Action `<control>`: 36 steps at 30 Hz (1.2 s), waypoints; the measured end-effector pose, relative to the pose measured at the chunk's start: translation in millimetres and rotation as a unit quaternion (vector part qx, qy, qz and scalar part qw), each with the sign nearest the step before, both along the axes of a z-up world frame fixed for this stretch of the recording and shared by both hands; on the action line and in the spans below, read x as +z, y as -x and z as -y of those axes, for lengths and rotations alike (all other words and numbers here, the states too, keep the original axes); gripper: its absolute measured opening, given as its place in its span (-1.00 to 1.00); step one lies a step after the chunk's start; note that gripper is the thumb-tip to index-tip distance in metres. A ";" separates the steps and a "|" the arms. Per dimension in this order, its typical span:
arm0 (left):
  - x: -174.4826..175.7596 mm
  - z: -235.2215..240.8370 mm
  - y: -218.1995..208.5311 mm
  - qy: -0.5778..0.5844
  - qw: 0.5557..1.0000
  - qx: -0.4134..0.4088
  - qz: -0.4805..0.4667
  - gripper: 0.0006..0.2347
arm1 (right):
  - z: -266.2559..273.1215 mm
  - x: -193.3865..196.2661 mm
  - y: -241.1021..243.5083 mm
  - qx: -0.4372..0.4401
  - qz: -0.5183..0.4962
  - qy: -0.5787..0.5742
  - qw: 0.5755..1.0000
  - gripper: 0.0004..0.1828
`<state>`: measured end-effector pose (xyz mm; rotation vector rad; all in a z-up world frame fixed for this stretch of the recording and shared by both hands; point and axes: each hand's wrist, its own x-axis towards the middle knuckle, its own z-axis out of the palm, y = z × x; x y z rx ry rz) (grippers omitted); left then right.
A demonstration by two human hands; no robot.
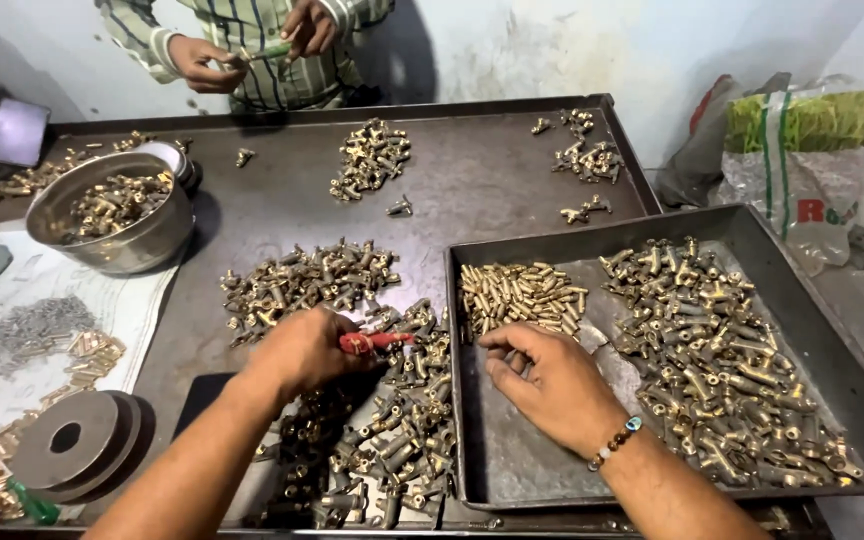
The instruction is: Trimming and sorting small brass fittings using pliers on a workbench.
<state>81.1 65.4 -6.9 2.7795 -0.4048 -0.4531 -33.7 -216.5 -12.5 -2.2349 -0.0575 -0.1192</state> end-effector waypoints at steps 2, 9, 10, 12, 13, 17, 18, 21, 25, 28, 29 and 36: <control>-1.7 -1.5 5.9 0.000 1.000 0.003 0.009 -0.72 | 1.7 -7.0 -1.0 0.011 0.021 0.005 1.000 -0.71; -5.6 4.3 26.1 -0.008 0.998 -0.011 0.069 -0.70 | -0.8 -5.5 4.6 0.045 -0.005 0.023 0.999 -0.68; -1.5 6.6 30.7 -0.006 0.998 -0.014 0.068 -0.70 | -3.5 -0.5 7.2 0.041 -0.006 0.025 0.999 -0.68; 6.1 10.7 39.5 0.046 0.995 0.035 0.076 -0.71 | -9.0 8.8 11.3 0.095 -0.003 0.002 0.995 -0.48; 5.9 18.2 42.5 0.049 0.995 0.032 0.075 -0.71 | -9.0 11.8 12.7 0.092 -0.004 0.005 0.996 -0.48; -2.5 42.6 56.4 0.326 0.943 0.066 -0.001 -0.81 | -10.9 -2.5 13.4 0.179 0.009 -0.152 0.972 -0.24; -6.2 51.6 57.3 0.395 0.916 0.059 -0.031 -0.83 | -8.4 -11.6 11.7 0.200 0.013 -0.226 0.953 -0.25; -12.0 76.5 58.4 0.480 0.868 0.088 -0.086 -0.88 | 0.3 -24.0 5.5 0.160 -0.051 -0.320 0.932 -0.49; -21.1 92.4 59.6 0.521 0.846 0.105 -0.052 -0.80 | 30.4 -39.4 -9.1 0.067 -0.086 -0.370 0.923 -0.69; -31.9 97.7 60.9 0.576 0.801 0.122 -0.110 -0.83 | 54.0 -43.4 -20.4 -0.012 -0.030 -0.501 0.865 -0.76; -36.2 98.7 62.4 0.586 0.796 0.102 -0.117 -0.87 | 61.5 -42.6 -23.3 -0.062 -0.037 -0.571 0.818 -0.79; -36.6 113.1 81.6 0.536 0.831 0.103 -0.111 -0.79 | 74.0 -46.3 -21.6 -0.207 -0.020 -0.327 0.922 -0.72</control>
